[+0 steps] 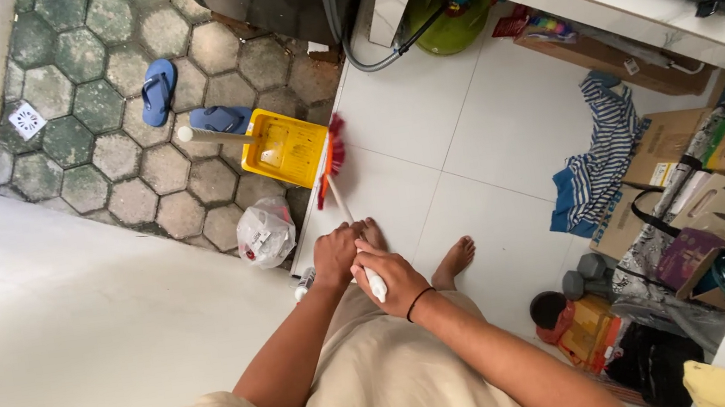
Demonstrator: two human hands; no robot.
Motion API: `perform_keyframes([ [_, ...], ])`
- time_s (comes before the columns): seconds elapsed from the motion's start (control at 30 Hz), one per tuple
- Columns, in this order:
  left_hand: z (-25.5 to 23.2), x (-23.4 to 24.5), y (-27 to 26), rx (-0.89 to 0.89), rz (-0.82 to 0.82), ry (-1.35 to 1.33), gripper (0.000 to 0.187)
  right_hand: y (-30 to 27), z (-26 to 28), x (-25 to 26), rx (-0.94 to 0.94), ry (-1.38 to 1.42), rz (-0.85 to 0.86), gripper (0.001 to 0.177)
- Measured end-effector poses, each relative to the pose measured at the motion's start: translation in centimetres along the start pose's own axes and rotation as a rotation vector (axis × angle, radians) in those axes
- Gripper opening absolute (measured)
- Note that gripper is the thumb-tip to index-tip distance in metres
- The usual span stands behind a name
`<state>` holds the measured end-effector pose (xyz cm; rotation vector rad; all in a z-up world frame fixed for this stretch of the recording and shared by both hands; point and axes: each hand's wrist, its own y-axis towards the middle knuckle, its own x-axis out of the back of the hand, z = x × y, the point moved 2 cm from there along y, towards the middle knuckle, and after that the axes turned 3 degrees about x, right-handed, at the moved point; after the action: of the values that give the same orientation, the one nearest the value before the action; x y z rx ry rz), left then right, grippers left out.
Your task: Sweeping the floor with a broom.
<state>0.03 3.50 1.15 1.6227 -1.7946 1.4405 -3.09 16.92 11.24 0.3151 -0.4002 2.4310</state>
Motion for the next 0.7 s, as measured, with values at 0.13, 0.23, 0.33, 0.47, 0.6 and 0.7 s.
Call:
perform_keyframes([
  [0.13, -0.1, -0.1, -0.2, -0.041, -0.108, -0.020, 0.020, -0.4, 0.9, 1.3, 0.048, -0.014, 0.023, 0.014],
  [0.23, -1.7, -0.3, 0.0, -0.029, -0.106, 0.021, 0.016, -1.0, 2.8, 3.8, -0.014, -0.039, 0.050, 0.013],
  [0.33, -4.8, 0.3, -0.4, -0.088, -0.092, -0.045, 0.015, -2.4, 5.6, 6.5, -0.120, -0.074, 0.075, 0.012],
  [0.47, -10.0, 0.6, -0.7, -0.230, -0.119, -0.066, 0.021, -4.1, 7.2, 9.3, -0.183, -0.149, 0.027, 0.013],
  [0.6, -13.6, 0.9, 2.0, -0.154, 0.172, -0.311, 0.036, -4.4, 4.3, 10.5, -0.245, -0.287, 0.036, 0.025],
  [0.7, -15.0, 2.0, 4.4, -0.052, 0.284, -0.337, 0.047, -3.3, -1.3, 9.9, -0.221, -0.383, 0.010, 0.032],
])
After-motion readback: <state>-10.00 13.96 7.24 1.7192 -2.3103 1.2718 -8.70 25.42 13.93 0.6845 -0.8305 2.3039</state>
